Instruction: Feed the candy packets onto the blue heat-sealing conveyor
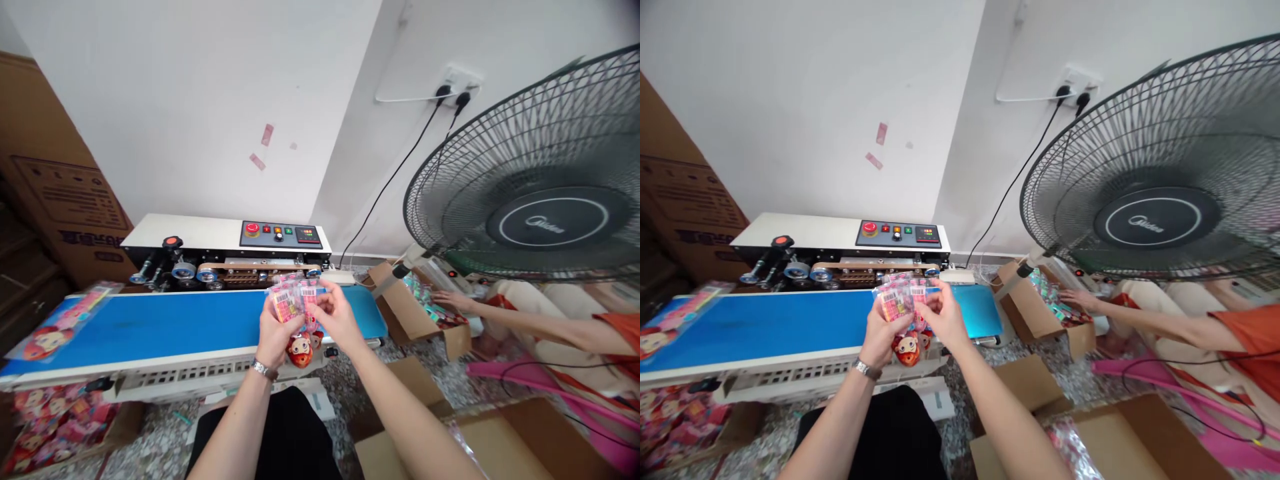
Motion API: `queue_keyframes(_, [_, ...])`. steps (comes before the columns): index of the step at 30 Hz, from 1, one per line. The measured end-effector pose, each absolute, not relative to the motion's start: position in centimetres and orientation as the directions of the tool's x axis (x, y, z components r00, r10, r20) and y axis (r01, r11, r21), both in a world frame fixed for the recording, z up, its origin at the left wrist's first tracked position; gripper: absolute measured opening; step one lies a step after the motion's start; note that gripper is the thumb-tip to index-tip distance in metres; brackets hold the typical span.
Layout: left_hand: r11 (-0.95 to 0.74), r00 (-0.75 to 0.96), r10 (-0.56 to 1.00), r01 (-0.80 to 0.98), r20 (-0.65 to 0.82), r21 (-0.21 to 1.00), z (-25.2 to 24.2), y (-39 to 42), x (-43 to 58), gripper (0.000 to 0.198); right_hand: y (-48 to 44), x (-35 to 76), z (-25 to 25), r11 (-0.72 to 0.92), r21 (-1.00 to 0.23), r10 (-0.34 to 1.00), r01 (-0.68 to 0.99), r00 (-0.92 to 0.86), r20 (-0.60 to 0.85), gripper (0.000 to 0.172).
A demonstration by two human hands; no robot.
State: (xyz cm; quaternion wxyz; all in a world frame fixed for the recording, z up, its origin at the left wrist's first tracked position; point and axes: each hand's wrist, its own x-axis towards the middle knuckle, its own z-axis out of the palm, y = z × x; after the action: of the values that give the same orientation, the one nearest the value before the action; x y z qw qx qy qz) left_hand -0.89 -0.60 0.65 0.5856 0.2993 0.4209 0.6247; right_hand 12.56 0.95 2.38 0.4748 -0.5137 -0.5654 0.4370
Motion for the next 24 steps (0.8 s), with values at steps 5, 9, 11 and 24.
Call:
queue_keyframes(5, [0.085, -0.194, 0.955, -0.543, -0.223, 0.835, 0.1, -0.4, -1.1, 0.051, 2.2, 13.5, 0.6, 0.038, -0.999, 0.98, -0.02, 0.194, 0.033, 0.045])
queue_keyframes(9, [0.13, -0.166, 0.942, -0.621, -0.291, 0.773, -0.4, -0.1, -1.4, 0.05, 5.1, 16.9, -0.9, -0.051, -0.977, 0.941, 0.205, 0.338, 0.021, 0.048])
queue_keyframes(11, [0.142, -0.138, 0.945, -0.646, -0.297, 0.75, -0.5, 0.0, -1.3, 0.05, 6.4, 18.1, -1.8, -0.151, -0.883, 0.935, 0.444, 0.353, 0.018, 0.045])
queue_keyframes(24, [0.109, -0.167, 0.937, -0.693, -0.306, 0.713, 0.0, -0.2, -1.4, 0.046, 6.5, 15.4, -1.7, -0.088, -0.6, 0.993, 0.795, 0.116, 0.009, 0.044])
